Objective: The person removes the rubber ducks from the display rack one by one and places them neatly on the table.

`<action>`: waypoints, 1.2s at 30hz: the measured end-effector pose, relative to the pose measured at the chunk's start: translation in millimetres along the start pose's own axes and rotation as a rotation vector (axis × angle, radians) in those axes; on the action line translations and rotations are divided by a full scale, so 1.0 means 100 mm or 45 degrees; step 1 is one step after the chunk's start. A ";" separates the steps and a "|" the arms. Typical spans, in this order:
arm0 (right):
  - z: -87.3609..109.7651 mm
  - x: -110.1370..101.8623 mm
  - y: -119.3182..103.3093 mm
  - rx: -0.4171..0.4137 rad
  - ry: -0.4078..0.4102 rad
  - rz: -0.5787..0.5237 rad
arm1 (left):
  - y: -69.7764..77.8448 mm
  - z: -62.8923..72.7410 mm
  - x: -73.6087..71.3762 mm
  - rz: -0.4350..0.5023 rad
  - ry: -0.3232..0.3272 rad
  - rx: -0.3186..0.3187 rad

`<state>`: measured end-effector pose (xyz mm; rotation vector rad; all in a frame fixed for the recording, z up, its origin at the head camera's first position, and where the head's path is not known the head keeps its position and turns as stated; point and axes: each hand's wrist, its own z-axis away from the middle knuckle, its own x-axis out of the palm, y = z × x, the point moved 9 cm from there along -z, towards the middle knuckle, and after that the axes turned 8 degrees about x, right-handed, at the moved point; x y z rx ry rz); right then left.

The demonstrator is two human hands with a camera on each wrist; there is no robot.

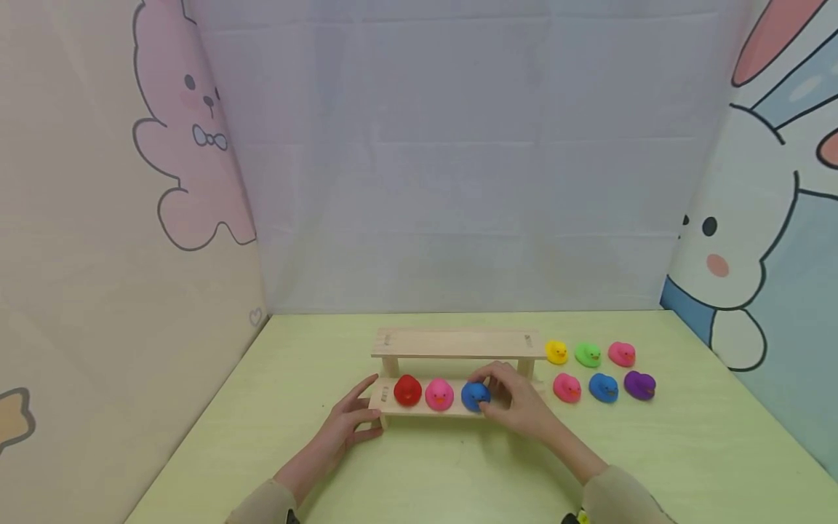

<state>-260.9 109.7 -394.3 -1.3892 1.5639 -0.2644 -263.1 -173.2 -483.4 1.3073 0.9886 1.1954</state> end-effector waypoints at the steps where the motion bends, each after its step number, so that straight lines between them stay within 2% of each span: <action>1: 0.00 0.00 0.00 0.001 -0.002 0.004 | 0.00 0.00 0.00 -0.001 0.001 0.000; 13: 0.00 0.01 0.10 0.124 -0.026 0.010 | 0.02 0.00 0.01 -0.012 -0.005 0.013; 22: 0.01 0.00 0.02 0.026 -0.006 -0.028 | 0.00 -0.01 0.00 -0.007 -0.010 0.014; 33: 0.01 -0.02 0.00 0.025 0.000 -0.026 | 0.00 -0.01 -0.01 0.005 -0.009 0.022; 36: 0.01 -0.06 -0.19 -0.022 0.015 -0.062 | -0.01 -0.01 0.01 0.001 -0.015 0.024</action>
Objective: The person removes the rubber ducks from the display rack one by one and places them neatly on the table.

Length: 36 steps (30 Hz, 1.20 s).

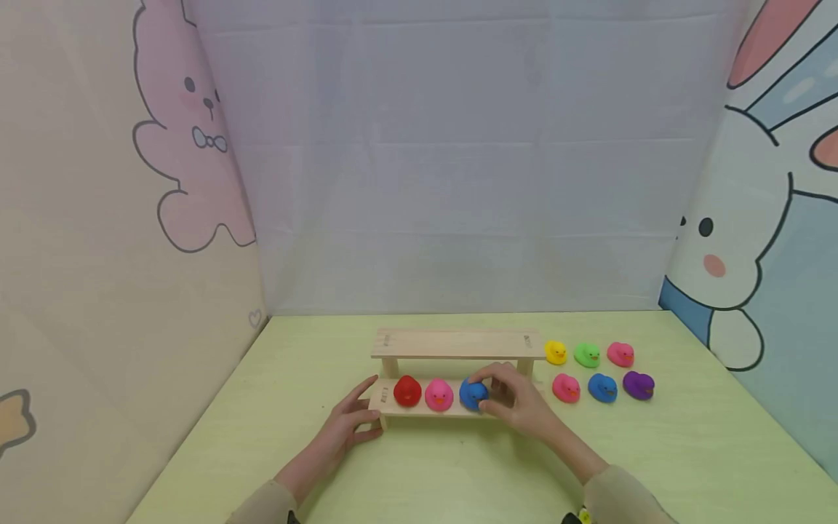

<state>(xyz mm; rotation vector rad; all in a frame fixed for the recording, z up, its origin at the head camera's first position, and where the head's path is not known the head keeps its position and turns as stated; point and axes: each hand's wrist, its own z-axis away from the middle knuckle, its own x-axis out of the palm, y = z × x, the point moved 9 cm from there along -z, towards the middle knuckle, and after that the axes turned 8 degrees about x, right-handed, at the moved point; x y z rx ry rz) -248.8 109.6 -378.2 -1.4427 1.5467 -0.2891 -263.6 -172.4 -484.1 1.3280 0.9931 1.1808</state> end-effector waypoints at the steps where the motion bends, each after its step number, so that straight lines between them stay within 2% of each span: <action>1: -0.01 -0.02 -0.07 -0.009 0.002 -0.014 | 0.00 0.00 0.00 -0.002 -0.001 0.003; 4: -0.01 -0.07 -0.29 -0.030 0.006 -0.047 | -0.01 0.00 0.00 -0.003 -0.006 0.008; 8: 0.03 -0.12 -0.29 0.020 0.019 -0.051 | -0.01 0.00 -0.01 0.001 -0.015 0.016; 18: 0.25 -0.26 0.05 0.148 0.074 0.018 | 0.02 0.02 0.00 0.014 -0.012 0.016; 26: 0.49 -0.48 0.06 0.203 0.099 0.025 | 0.03 0.02 0.01 0.005 -0.019 0.020; 33: 0.69 -0.74 0.14 0.322 0.165 0.159 | 0.03 0.02 0.01 0.004 -0.017 0.020; 36: 0.77 -0.85 0.16 0.319 0.194 0.217 | 0.04 0.01 0.02 0.001 -0.019 0.021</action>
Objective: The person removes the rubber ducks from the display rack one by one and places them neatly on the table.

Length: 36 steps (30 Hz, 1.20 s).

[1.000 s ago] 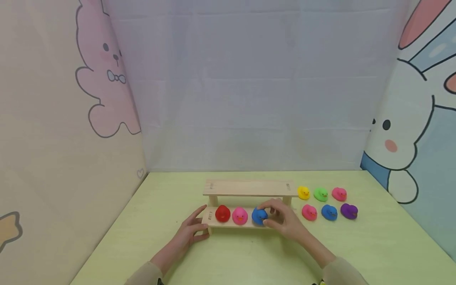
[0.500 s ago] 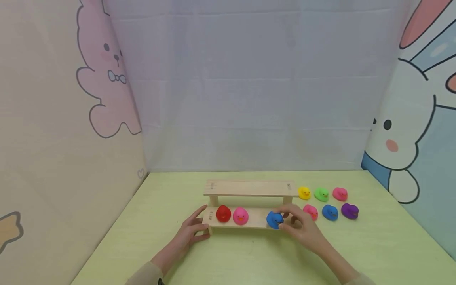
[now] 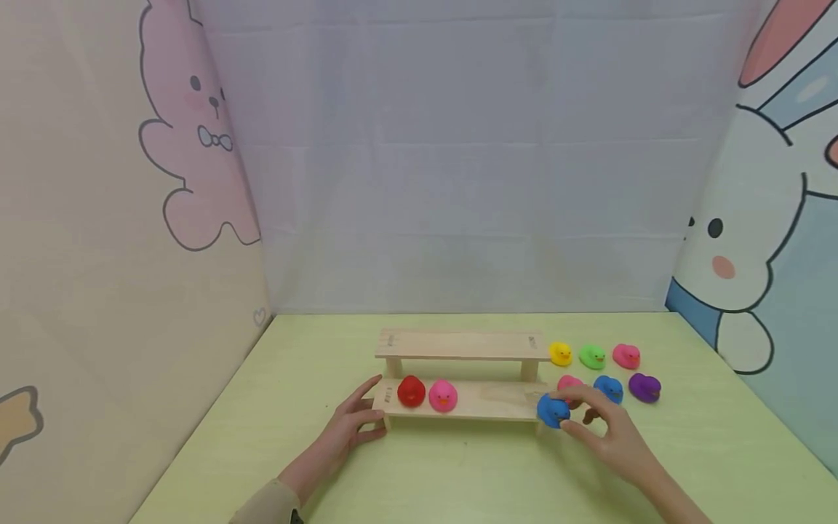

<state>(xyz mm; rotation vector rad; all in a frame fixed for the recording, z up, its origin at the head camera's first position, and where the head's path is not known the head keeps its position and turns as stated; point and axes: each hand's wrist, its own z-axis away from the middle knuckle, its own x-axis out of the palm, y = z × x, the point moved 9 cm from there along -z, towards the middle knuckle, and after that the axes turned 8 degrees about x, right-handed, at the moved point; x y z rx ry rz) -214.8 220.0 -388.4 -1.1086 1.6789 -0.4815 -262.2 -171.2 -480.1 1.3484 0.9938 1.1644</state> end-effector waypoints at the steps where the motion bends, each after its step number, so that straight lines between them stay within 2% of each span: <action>1: 0.02 -0.03 0.02 0.001 0.009 0.014 | 0.00 0.00 0.00 -0.001 0.001 -0.001; 6: 0.07 -0.13 0.13 0.039 0.001 0.052 | 0.00 0.00 0.00 -0.003 0.006 -0.010; 17: 0.20 -0.23 0.31 0.051 -0.056 0.071 | 0.00 -0.01 0.00 0.000 -0.007 -0.011; 23: 0.26 -0.22 0.42 0.060 -0.127 0.067 | 0.00 0.00 0.00 0.001 -0.017 -0.011; 36: 0.31 -0.17 0.57 0.154 -0.295 0.099 | 0.00 0.00 0.00 -0.014 -0.008 -0.009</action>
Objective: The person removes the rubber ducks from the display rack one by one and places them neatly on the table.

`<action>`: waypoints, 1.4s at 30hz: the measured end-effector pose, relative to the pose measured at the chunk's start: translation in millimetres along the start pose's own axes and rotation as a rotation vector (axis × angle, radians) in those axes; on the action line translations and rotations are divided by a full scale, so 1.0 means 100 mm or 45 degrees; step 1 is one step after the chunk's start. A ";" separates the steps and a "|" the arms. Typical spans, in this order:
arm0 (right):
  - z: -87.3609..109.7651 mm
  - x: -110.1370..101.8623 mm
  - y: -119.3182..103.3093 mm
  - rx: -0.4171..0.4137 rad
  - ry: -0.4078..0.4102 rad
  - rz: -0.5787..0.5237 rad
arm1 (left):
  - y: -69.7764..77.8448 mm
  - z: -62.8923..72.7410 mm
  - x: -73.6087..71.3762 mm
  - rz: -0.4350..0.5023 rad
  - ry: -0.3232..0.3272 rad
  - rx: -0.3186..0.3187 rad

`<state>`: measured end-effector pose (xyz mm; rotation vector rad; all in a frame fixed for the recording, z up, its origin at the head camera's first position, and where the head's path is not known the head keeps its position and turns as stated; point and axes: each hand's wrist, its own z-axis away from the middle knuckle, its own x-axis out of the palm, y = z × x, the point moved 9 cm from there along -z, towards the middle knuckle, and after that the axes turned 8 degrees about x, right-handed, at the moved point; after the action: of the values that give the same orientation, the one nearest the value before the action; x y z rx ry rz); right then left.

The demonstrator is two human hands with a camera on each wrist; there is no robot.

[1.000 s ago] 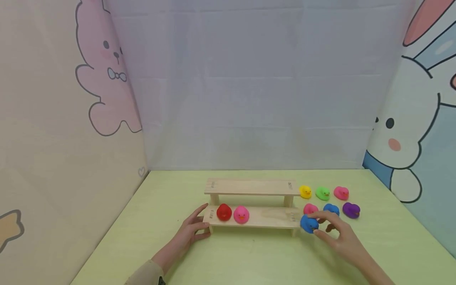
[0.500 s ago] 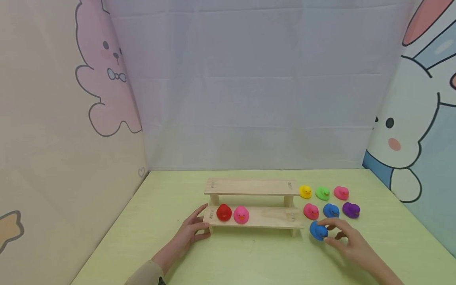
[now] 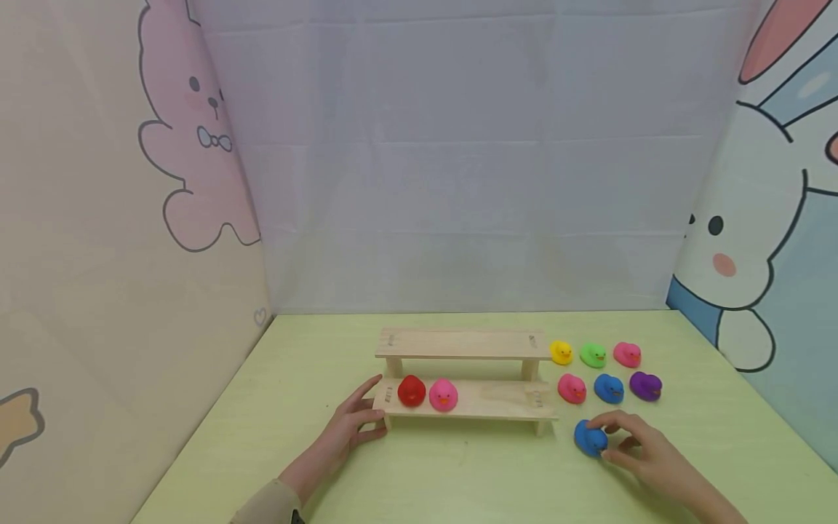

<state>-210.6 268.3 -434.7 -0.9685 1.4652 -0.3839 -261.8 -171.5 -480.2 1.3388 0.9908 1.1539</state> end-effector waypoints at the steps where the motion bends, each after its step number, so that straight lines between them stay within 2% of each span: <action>1: 0.00 0.00 0.01 0.015 -0.008 0.004 | 0.00 0.00 0.00 0.000 -0.001 0.002; 8: -0.03 0.01 0.07 0.138 -0.082 -0.002 | -0.01 -0.01 0.00 0.003 -0.012 0.008; 20: -0.05 0.02 0.16 0.288 -0.144 -0.007 | -0.03 -0.01 -0.02 -0.002 -0.031 0.009; 33: -0.07 0.01 0.15 0.247 -0.175 -0.027 | -0.01 0.00 0.01 0.004 -0.021 0.008; 42: -0.07 -0.01 0.19 0.291 -0.178 -0.021 | -0.01 -0.01 0.00 -0.004 -0.018 0.009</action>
<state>-223.6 277.9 -447.4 -0.8084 1.2574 -0.4754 -262.3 -170.8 -481.4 1.3488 0.9873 1.1379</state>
